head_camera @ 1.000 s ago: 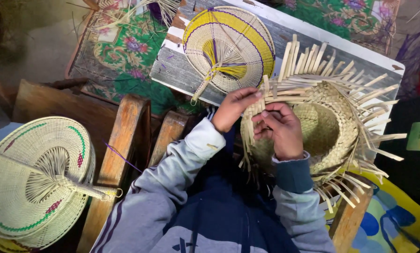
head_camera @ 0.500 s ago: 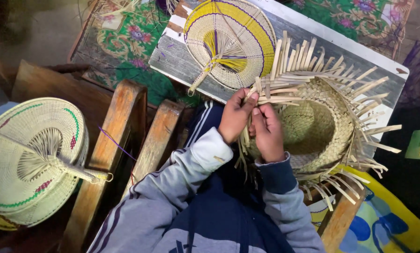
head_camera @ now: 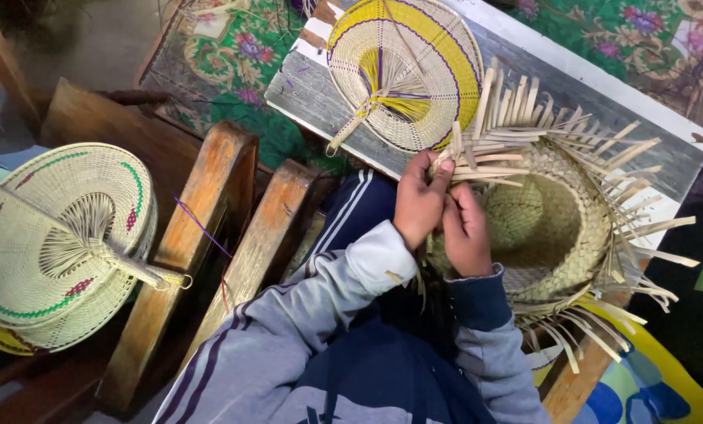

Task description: Hand-weaving a straw hat by interlacing and tucking dried plant fibers.

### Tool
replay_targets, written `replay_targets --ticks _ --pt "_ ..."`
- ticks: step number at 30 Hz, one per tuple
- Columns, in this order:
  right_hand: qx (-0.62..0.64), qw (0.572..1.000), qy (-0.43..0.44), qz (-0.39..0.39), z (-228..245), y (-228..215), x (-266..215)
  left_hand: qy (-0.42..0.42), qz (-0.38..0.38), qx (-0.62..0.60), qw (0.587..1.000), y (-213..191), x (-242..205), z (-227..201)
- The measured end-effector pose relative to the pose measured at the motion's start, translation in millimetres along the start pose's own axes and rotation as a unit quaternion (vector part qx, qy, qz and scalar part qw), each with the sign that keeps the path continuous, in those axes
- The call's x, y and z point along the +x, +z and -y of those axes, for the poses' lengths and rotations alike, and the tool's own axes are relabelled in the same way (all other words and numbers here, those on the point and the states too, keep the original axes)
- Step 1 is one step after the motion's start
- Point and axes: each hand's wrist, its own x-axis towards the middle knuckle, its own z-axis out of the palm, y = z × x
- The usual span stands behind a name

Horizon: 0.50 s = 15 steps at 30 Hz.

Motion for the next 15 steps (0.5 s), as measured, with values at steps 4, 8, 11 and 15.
replay_targets --ticks 4,8,11,15 --pt "0.004 1.000 -0.012 0.021 19 3 3 0.006 -0.010 0.018 1.000 -3 6 13" --pt "-0.010 0.999 -0.037 0.035 17 4 7 0.012 -0.015 0.020 1.000 0 12 20" --pt "-0.015 0.998 -0.045 0.035 16 4 4 0.009 -0.009 0.014 1.000 0 10 18" --pt "-0.009 0.999 -0.049 0.022 20 4 2 0.002 0.015 -0.019 1.000 -1 11 19"
